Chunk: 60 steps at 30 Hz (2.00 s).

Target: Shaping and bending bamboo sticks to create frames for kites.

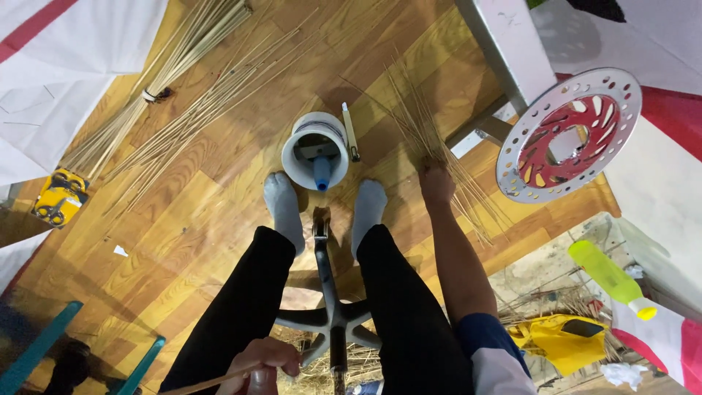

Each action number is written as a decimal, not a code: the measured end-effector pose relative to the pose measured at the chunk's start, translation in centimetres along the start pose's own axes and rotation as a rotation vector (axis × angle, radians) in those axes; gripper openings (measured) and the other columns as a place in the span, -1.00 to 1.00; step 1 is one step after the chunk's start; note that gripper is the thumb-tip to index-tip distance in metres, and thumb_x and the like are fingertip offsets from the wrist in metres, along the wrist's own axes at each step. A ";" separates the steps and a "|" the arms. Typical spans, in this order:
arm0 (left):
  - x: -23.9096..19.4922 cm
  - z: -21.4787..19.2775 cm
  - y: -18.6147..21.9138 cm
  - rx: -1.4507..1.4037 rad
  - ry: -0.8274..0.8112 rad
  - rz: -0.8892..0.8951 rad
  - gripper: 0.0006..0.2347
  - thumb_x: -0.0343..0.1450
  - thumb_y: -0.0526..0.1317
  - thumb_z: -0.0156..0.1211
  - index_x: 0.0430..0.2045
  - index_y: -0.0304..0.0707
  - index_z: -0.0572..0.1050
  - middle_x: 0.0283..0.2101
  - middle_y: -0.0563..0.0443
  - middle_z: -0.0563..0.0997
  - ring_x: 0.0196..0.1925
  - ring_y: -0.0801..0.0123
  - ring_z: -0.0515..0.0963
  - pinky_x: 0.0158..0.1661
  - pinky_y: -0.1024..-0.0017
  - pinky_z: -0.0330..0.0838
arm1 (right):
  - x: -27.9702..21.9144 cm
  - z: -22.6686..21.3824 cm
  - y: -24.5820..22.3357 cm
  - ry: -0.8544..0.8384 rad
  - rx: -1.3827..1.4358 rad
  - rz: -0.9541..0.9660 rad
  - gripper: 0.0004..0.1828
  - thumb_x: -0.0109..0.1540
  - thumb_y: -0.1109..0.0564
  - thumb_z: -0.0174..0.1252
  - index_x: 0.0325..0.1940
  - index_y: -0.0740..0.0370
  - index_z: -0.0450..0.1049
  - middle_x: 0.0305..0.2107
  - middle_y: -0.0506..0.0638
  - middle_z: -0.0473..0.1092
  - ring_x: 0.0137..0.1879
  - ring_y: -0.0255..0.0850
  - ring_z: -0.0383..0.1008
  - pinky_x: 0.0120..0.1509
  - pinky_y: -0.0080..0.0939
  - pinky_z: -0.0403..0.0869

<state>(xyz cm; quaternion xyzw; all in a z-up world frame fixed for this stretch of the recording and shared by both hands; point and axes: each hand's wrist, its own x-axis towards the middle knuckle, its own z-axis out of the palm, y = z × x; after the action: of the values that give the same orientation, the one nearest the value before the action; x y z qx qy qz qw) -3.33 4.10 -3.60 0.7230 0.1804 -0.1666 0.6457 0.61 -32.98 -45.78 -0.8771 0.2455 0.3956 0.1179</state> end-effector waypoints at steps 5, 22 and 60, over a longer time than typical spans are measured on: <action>0.8 3.5 4.5 -0.057 0.271 -0.145 -0.78 0.57 -0.17 -0.06 -0.36 -0.28 0.49 -0.52 -0.08 0.55 -0.47 0.30 0.58 -0.40 0.42 0.48 | -1.5 -1.3 -0.1 -0.004 0.034 -0.028 -0.62 0.44 -0.03 -0.14 0.24 0.12 0.42 0.06 0.14 0.41 0.01 0.14 0.46 -0.22 0.24 0.49; 2.1 5.5 5.9 -0.238 0.120 0.255 -0.77 0.61 -0.19 -0.05 -0.02 -0.32 0.51 -0.36 -0.01 0.54 -0.30 0.38 0.57 -0.23 0.41 0.49 | -19.8 -11.7 1.9 0.342 0.416 -0.338 -0.49 0.48 -0.17 -0.36 0.19 0.14 0.39 0.04 0.07 0.46 0.11 0.05 0.50 0.04 0.11 0.44; -22.0 4.6 18.6 -0.639 0.069 0.936 -0.83 0.50 -0.27 0.20 -0.09 -0.36 0.55 -0.24 -0.12 0.70 -0.54 0.46 0.53 -0.52 0.51 0.50 | -68.4 -38.8 -3.5 0.758 0.344 -1.658 -0.68 0.40 0.22 0.02 0.23 0.25 0.47 -0.26 0.03 0.55 -0.19 -0.24 0.65 -0.01 -0.33 0.65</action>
<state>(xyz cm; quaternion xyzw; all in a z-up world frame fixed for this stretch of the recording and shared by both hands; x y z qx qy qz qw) -13.87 -3.34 22.61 0.4998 -0.0969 0.2242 0.8310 -11.63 -22.47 31.21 -0.8135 -0.3827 -0.1704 0.4034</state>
